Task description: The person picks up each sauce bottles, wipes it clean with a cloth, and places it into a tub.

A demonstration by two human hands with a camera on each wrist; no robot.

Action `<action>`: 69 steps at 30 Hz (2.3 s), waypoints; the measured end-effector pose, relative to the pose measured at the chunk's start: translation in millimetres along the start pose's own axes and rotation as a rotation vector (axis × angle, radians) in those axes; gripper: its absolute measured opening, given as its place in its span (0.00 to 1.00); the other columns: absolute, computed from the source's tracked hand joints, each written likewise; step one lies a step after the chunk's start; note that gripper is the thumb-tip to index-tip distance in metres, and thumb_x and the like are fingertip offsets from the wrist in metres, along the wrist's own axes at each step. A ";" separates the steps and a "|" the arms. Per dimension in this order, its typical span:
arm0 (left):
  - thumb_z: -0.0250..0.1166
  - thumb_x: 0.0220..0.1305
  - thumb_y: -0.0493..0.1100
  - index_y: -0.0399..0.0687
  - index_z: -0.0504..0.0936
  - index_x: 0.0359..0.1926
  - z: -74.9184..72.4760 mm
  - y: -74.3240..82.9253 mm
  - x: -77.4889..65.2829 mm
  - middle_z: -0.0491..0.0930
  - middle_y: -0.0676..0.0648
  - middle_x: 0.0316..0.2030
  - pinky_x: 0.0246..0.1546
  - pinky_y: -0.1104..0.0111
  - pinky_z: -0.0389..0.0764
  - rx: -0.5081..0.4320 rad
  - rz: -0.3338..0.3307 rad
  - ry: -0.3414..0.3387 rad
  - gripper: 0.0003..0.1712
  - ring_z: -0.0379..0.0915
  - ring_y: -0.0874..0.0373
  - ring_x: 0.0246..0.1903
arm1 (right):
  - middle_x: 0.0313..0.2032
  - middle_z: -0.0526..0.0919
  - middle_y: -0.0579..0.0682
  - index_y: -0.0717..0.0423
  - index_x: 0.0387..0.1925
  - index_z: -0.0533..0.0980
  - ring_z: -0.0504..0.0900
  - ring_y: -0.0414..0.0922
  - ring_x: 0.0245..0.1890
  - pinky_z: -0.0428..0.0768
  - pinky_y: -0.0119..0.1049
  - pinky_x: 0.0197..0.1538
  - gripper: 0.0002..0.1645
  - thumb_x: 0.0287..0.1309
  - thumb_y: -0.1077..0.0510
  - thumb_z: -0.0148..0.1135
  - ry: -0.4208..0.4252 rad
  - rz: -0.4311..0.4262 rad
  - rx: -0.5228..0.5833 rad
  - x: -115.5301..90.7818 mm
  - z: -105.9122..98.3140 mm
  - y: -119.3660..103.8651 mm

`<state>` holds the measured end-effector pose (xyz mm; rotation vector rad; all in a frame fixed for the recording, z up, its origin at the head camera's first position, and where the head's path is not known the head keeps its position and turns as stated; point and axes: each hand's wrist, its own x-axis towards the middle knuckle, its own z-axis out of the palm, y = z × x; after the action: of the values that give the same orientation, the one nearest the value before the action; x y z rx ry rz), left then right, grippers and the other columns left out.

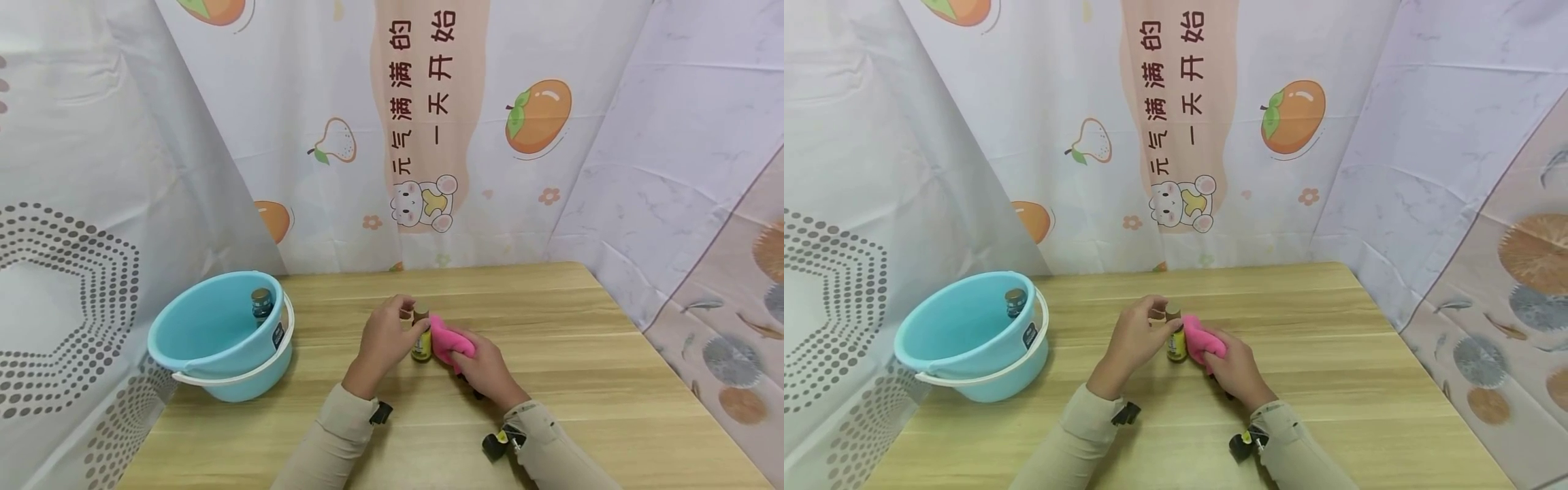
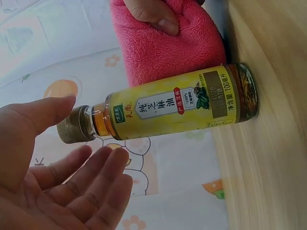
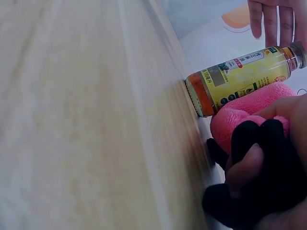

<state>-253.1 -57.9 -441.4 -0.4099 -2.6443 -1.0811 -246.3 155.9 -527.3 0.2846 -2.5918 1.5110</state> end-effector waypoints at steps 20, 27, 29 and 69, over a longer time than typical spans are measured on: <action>0.72 0.67 0.54 0.48 0.85 0.54 -1.4 -3.4 -2.0 0.89 0.54 0.39 0.46 0.59 0.85 0.044 0.023 0.004 0.21 0.86 0.60 0.41 | 0.36 0.87 0.50 0.42 0.63 0.80 0.81 0.41 0.23 0.80 0.34 0.26 0.28 0.63 0.65 0.67 0.046 -0.036 0.079 -4.5 4.4 -0.9; 0.72 0.67 0.53 0.48 0.83 0.55 -1.6 -2.4 -1.0 0.89 0.54 0.39 0.47 0.58 0.85 0.033 0.021 0.002 0.21 0.87 0.58 0.43 | 0.41 0.87 0.51 0.36 0.61 0.80 0.81 0.42 0.24 0.82 0.36 0.27 0.27 0.65 0.64 0.67 0.086 -0.113 0.146 -5.8 1.7 -2.7; 0.72 0.67 0.52 0.47 0.83 0.55 -2.0 -1.8 -0.8 0.89 0.53 0.39 0.46 0.58 0.86 0.026 0.027 0.005 0.21 0.87 0.57 0.43 | 0.45 0.87 0.52 0.37 0.61 0.80 0.82 0.42 0.26 0.83 0.36 0.29 0.28 0.65 0.65 0.67 0.099 -0.138 0.160 -5.9 1.3 -3.1; 0.70 0.67 0.52 0.49 0.82 0.57 -5.2 -0.1 0.3 0.88 0.48 0.48 0.49 0.54 0.85 -0.004 0.027 -0.027 0.22 0.85 0.51 0.51 | 0.41 0.87 0.51 0.38 0.63 0.80 0.83 0.43 0.24 0.82 0.36 0.26 0.29 0.64 0.64 0.68 0.051 -0.065 0.156 -2.7 -0.2 -4.7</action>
<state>-252.7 -61.6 -437.8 -0.4630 -2.6529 -1.0806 -242.6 154.0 -523.7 0.3379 -2.4067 1.6771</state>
